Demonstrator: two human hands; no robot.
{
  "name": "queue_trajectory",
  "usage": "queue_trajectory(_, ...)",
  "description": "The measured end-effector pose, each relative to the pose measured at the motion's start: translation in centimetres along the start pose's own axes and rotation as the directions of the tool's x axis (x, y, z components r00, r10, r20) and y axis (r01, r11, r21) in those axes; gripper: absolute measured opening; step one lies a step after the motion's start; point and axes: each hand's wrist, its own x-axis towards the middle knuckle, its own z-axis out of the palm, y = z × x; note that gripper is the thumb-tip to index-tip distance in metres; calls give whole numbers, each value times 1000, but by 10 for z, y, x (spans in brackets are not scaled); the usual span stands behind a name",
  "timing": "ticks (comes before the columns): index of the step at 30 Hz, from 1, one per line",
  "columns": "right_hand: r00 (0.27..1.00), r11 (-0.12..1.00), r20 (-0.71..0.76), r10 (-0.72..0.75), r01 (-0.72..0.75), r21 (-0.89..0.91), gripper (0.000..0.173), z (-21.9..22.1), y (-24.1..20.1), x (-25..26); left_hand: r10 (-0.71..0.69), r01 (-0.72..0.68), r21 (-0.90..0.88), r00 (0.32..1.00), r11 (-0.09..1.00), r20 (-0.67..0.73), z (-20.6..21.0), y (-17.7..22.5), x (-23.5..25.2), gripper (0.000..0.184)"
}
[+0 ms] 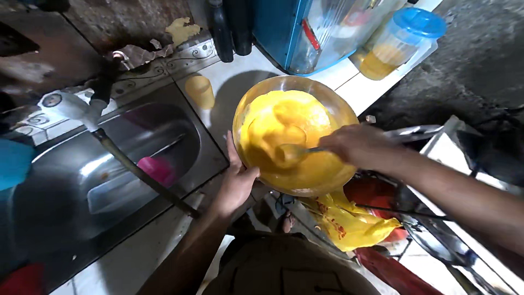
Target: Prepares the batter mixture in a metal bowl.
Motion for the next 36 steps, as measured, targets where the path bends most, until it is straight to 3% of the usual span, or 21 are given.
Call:
queue_trajectory(1, 991, 992, 72, 115, -111, -57, 21, -8, 6, -1, -7, 7, 2, 1000, 1000, -4, 1, 0, -1, 108)
queue_trajectory(3, 952, 947, 7, 306, -303, -107, 25, -13, 10, 11, 5, -5, -18, 1000, 1000, -4, 8, -1, -3, 111)
queue_trajectory(5, 969, 971, -86, 231, -235, -41, 32, -3, 3, 21, 23, -23, -39, 1000, 999, -16, 17, 0, -4, 114)
queue_trajectory(8, 998, 999, -55, -43, 44, 18, 21, 3, 6, 11, 8, -12, -76, 999, 997, -51, 17, 3, -4, 113)
queue_trajectory(10, 997, 994, 11, 80, -79, -71, 23, -11, 18, 6, -12, 7, -80, 999, 997, -53, 17, 1, -5, 113)
queue_trajectory(12, 968, 963, -59, 244, -249, -108, 26, -15, 13, 19, -11, 7, -81, 999, 997, -39, 19, -1, -4, 114)
queue_trajectory(14, 981, 986, -116, 156, -163, -47, 35, -6, -1, 28, 3, -7, -82, 999, 997, -40, 23, -2, -3, 115)
queue_trajectory(16, 989, 998, -134, -61, 59, -17, 24, 4, -1, 22, 11, -16, -90, 998, 996, -54, 22, -1, -2, 115)
queue_trajectory(17, 991, 995, -94, -95, 95, -6, 20, 1, 8, 15, 5, -11, -98, 998, 995, -55, 20, -1, -2, 114)
queue_trajectory(19, 997, 994, -11, 74, -74, -77, 19, -12, 22, 7, -22, 18, -99, 999, 995, -45, 19, 0, -4, 113)
queue_trajectory(21, 965, 962, -84, 248, -255, -98, 26, -13, 20, 20, -23, 20, -94, 999, 995, -36, 21, 0, -3, 115)
queue_trajectory(23, 978, 985, -125, 164, -169, -27, 34, -2, 6, 29, -3, 0, -72, 999, 997, -43, 23, 1, -3, 115)
queue_trajectory(25, 992, 998, -119, -41, 45, 35, 23, 8, 4, 25, -2, -4, -82, 997, 997, -73, 19, 2, -3, 113)
queue_trajectory(26, 993, 995, -90, -79, 84, 49, 19, 8, 13, 21, -7, 1, -80, 997, 997, -77, 14, 3, -4, 113)
queue_trajectory(30, 968, 968, -60, 243, -246, -48, 25, -15, 11, 30, 2, -4, -28, 997, 1000, -71, 13, 1, -6, 113)
queue_trajectory(32, 980, 986, -111, 168, -168, 9, 34, -12, -15, 31, 29, -32, -39, 998, 999, -62, 15, 2, -4, 114)
queue_trajectory(34, 994, 999, -108, -15, 20, 39, 27, -8, -27, 16, 34, -38, -56, 997, 998, -76, 13, 2, -4, 115)
queue_trajectory(36, 1000, 999, -3, -18, 18, 35, 18, -18, -10, 2, 5, -11, -69, 996, 998, -86, 10, 1, -6, 114)
